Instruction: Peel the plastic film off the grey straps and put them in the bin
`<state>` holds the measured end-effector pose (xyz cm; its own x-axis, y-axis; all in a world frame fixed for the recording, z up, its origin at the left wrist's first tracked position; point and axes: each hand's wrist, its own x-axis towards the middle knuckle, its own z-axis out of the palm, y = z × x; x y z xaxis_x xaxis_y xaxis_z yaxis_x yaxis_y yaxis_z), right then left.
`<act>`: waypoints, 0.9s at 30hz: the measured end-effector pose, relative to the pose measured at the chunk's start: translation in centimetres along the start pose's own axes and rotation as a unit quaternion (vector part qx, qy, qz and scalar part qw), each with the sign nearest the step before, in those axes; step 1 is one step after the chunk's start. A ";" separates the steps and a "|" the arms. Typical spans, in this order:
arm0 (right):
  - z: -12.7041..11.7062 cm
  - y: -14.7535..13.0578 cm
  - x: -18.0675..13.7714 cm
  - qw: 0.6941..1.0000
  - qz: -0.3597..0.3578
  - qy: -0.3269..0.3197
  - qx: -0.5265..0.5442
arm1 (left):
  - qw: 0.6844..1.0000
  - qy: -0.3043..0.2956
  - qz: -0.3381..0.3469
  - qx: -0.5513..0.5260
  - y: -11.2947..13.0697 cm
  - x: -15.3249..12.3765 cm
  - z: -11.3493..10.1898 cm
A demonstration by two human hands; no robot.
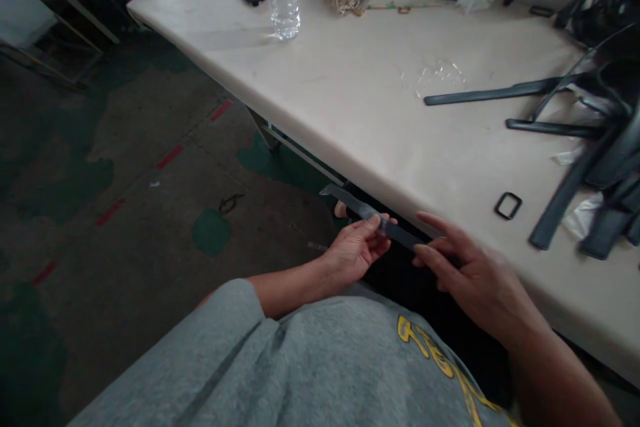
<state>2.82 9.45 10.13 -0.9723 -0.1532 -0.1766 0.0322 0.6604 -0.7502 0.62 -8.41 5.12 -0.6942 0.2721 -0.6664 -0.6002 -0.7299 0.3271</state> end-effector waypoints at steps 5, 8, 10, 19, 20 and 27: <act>-2.1 -0.4 -2.2 0.994 -0.057 0.079 -0.057 | 1.000 -0.005 0.003 -0.008 0.4 0.1 -0.3; 0.3 -0.7 -0.4 0.991 -0.059 0.064 -0.102 | 0.998 -0.044 -0.042 0.012 -0.5 -0.6 0.2; 1.8 -0.6 1.0 0.990 -0.047 0.052 -0.118 | 0.998 -0.035 -0.041 0.018 -0.7 -0.6 0.3; -1.9 -0.7 -1.9 0.994 -0.060 0.050 -0.074 | 0.999 -0.016 -0.028 0.025 0.0 0.2 -0.2; -1.6 -0.9 -1.4 0.994 -0.059 0.041 -0.087 | 0.998 -0.025 -0.042 0.032 -0.2 0.0 -0.1; 1.5 -0.2 2.0 0.988 -0.025 0.013 -0.151 | 0.999 -0.002 -0.034 0.025 -0.2 0.2 -0.5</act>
<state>1.20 7.93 8.94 -0.9768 -0.1738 -0.1247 -0.0821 0.8430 -0.5317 0.78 -8.54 4.65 -0.6531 0.3225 -0.6852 -0.6647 -0.6776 0.3147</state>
